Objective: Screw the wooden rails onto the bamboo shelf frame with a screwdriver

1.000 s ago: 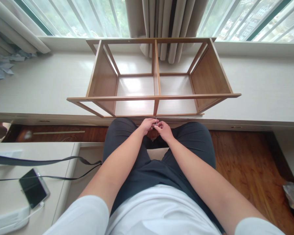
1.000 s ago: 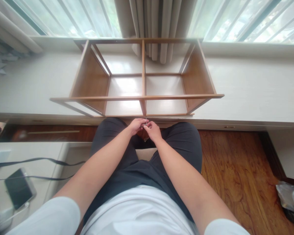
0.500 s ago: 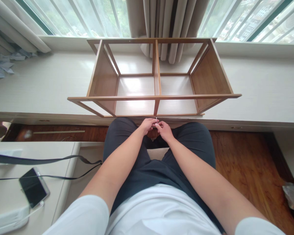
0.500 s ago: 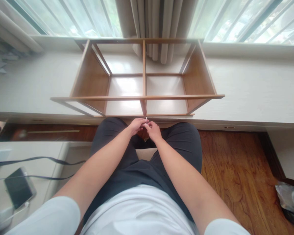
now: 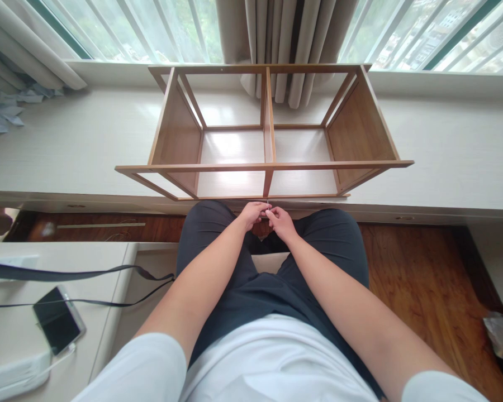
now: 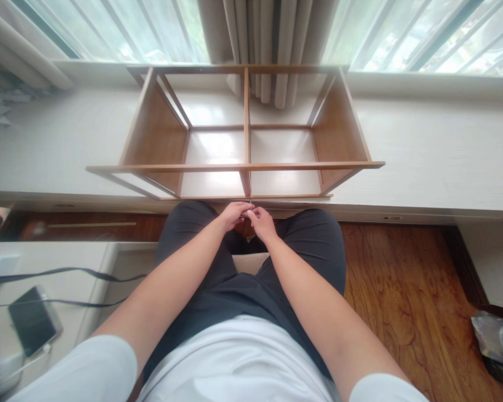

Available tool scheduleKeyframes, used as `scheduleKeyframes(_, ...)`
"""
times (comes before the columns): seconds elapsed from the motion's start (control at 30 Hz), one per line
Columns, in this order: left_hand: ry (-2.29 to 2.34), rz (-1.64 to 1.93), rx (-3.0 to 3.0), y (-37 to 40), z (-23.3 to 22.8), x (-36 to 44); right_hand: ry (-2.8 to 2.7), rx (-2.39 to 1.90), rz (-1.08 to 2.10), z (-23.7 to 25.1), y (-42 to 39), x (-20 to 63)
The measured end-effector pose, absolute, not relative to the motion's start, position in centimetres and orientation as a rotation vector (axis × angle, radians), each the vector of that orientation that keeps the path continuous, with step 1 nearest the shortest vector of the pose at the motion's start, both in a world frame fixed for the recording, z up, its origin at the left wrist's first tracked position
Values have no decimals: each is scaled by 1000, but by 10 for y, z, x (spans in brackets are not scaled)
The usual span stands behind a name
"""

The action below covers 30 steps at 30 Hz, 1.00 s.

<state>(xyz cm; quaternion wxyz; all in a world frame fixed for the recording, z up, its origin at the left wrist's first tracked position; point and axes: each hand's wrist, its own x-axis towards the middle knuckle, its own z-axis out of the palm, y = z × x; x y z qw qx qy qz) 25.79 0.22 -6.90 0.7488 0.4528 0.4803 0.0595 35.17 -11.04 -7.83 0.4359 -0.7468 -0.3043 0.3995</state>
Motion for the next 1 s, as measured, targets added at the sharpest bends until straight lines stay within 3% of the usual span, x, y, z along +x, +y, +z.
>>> scheduleKeyframes(1.0,1082,141,993,3,-64,259,-766,-1821,1011,-80,-109,351)
